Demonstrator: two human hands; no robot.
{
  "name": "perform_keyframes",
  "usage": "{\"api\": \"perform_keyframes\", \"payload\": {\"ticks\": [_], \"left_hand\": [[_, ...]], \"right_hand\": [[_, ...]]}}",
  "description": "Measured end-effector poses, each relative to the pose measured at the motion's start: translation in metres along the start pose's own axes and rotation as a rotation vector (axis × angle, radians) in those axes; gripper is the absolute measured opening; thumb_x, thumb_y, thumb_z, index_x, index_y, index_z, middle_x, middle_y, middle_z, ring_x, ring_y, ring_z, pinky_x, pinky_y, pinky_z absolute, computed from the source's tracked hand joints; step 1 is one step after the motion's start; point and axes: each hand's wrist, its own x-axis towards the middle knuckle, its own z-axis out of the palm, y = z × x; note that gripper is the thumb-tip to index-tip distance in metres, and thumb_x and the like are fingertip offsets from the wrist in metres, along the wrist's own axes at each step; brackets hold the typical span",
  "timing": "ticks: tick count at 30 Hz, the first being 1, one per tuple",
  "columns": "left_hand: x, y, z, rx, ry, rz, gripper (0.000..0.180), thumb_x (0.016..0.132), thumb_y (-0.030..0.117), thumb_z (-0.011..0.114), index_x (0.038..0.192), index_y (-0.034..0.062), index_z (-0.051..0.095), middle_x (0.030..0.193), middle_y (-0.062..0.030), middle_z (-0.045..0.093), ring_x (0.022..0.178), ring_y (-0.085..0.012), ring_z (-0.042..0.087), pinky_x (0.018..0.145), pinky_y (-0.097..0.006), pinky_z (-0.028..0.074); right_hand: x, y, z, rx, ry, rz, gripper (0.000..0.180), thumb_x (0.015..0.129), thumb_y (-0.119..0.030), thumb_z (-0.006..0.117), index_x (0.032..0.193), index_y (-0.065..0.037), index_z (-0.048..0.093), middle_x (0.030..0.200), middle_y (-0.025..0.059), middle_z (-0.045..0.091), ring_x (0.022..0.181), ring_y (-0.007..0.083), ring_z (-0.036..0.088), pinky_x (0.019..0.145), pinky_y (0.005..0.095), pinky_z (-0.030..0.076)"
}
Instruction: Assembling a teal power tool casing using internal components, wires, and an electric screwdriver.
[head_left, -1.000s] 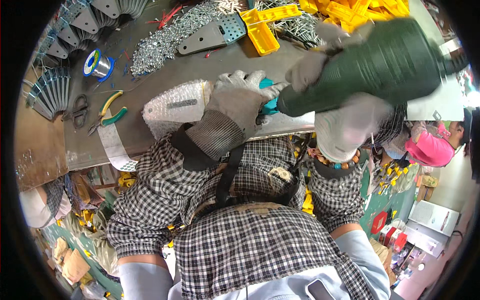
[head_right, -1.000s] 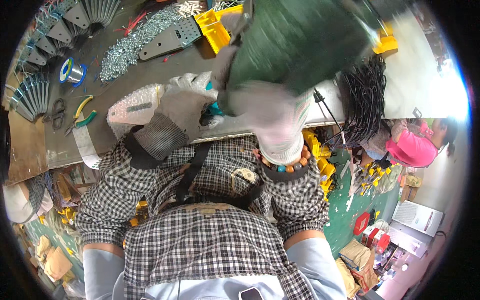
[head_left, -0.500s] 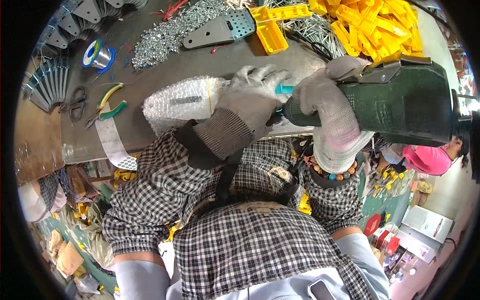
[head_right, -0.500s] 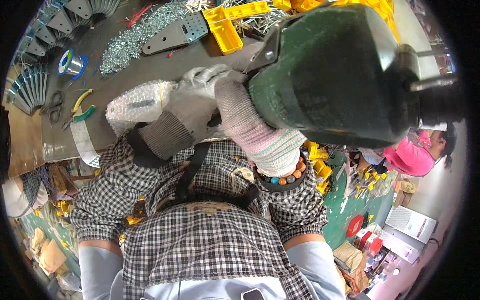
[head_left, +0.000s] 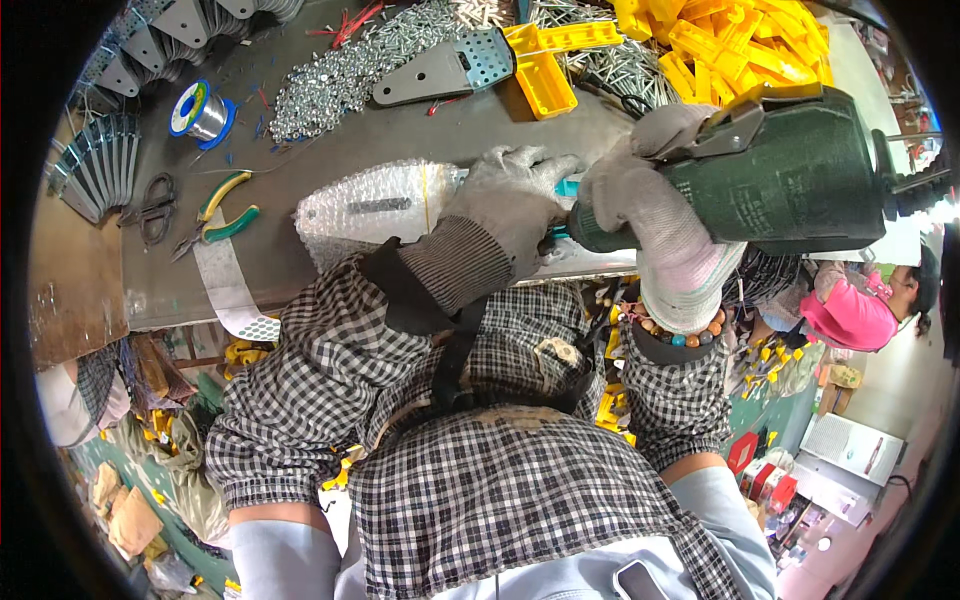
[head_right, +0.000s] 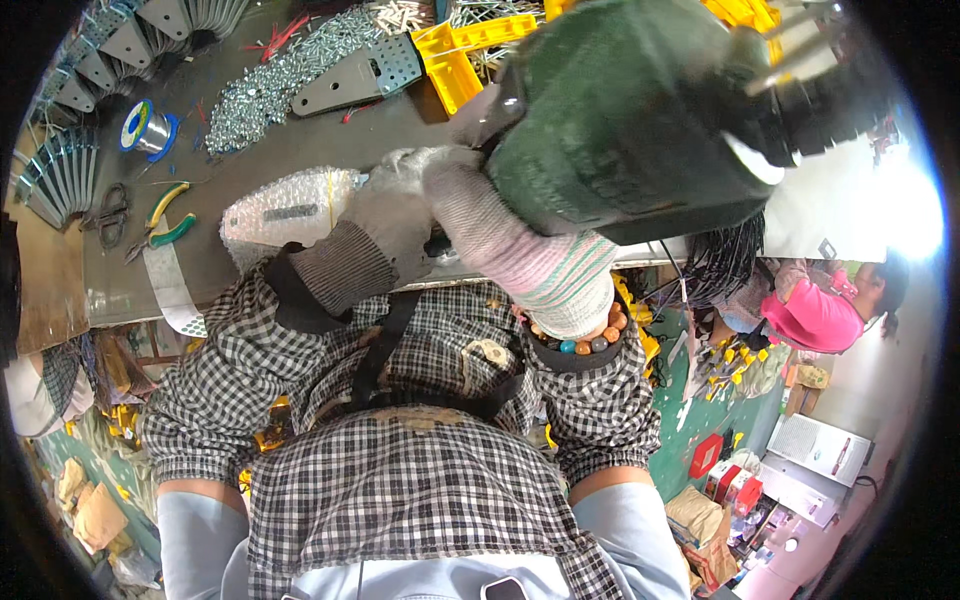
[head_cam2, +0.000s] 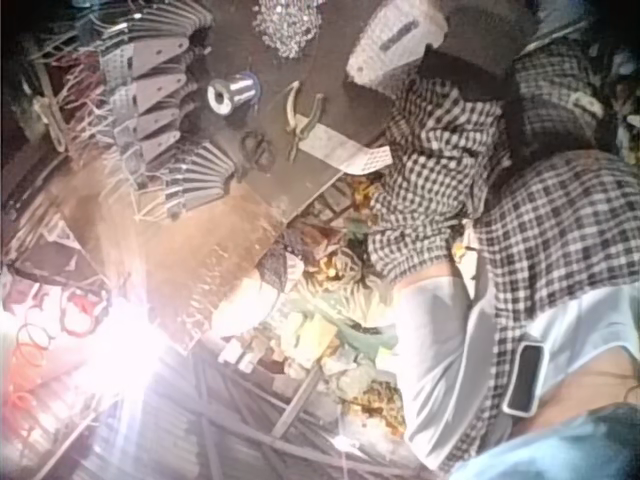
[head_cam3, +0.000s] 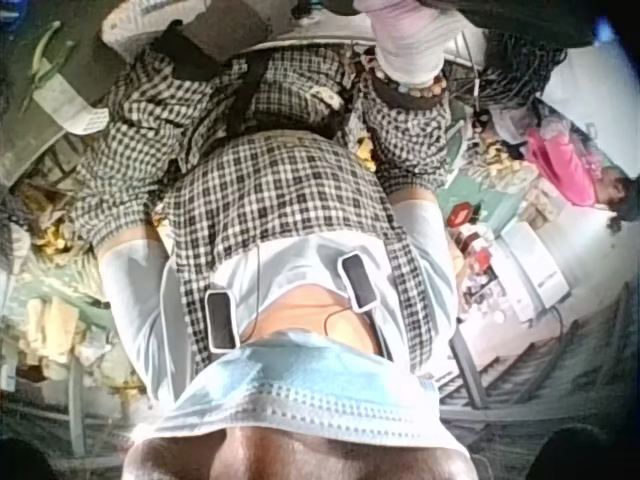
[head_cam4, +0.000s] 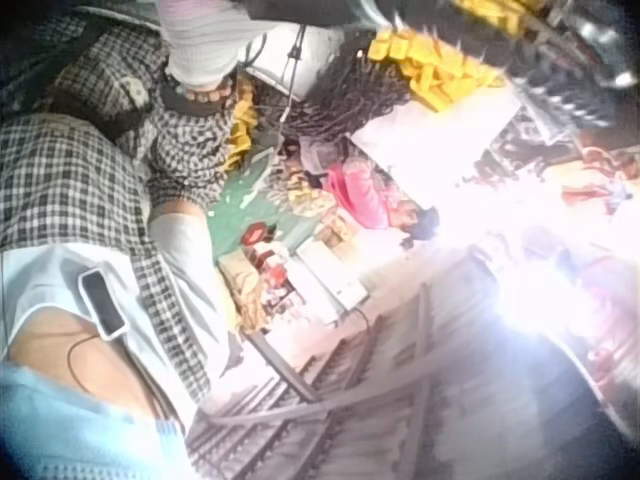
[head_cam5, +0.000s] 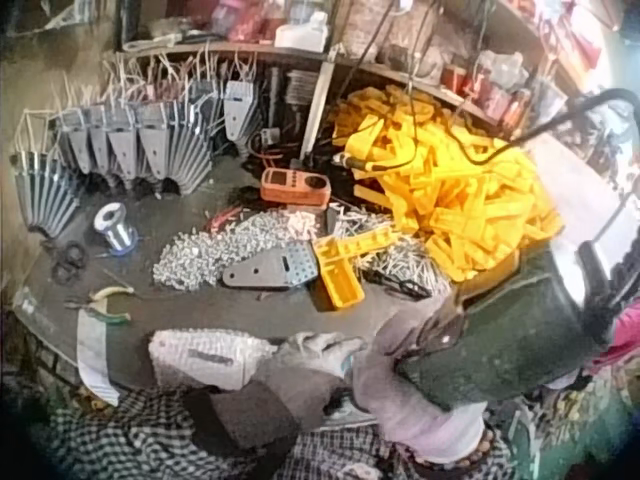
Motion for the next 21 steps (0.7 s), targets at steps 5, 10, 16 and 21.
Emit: {"api": "perform_keyframes", "payload": {"ticks": [5,10,16,21], "left_hand": [[-0.004,0.0,0.0,-0.081,0.075,0.003,0.029,0.079,0.031,0.073,0.107,0.0231,0.074,0.127,-0.0078,0.06,0.119,-0.0249,0.053,0.104,-0.044,0.037],[0.009,-0.009,0.025,0.138,0.156,0.084,0.046,0.082,0.038,0.07,0.126,0.0248,0.065,0.146,-0.0095,0.045,0.133,-0.0265,0.042,0.114,-0.046,0.029],[-0.011,-0.02,0.031,0.252,0.292,-0.147,0.094,0.079,0.046,0.071,0.154,0.0165,0.024,0.151,-0.0143,0.037,0.141,-0.0294,0.031,0.119,-0.048,0.019],[-0.023,-0.023,0.026,0.019,0.4,-0.035,0.081,0.077,0.034,0.074,0.145,0.0095,0.038,0.127,-0.0121,0.054,0.121,-0.0271,0.052,0.108,-0.043,0.035]], "right_hand": [[-0.002,0.004,-0.002,-0.19,0.009,-0.19,0.008,0.088,-0.003,0.055,0.093,0.002,0.051,0.063,0.0069,0.048,0.054,0.0174,0.048,0.054,0.0315,0.042],[0.005,-0.013,-0.002,0.408,-0.121,-0.262,0.022,0.09,-0.009,0.052,0.109,0.002,0.048,0.06,0.0023,0.041,0.051,0.0147,0.041,0.055,0.0329,0.041],[0.016,-0.026,0.006,0.499,-0.282,-0.324,0.03,0.089,-0.009,0.051,0.117,0.002,0.047,0.06,0.0005,0.04,0.05,0.0137,0.039,0.056,0.0333,0.041],[-0.003,-0.023,0.019,-0.103,-0.128,-0.128,0.026,0.081,0.001,0.057,0.105,0.0,0.049,0.065,0.005,0.05,0.055,0.0164,0.049,0.058,0.0316,0.044]]}}
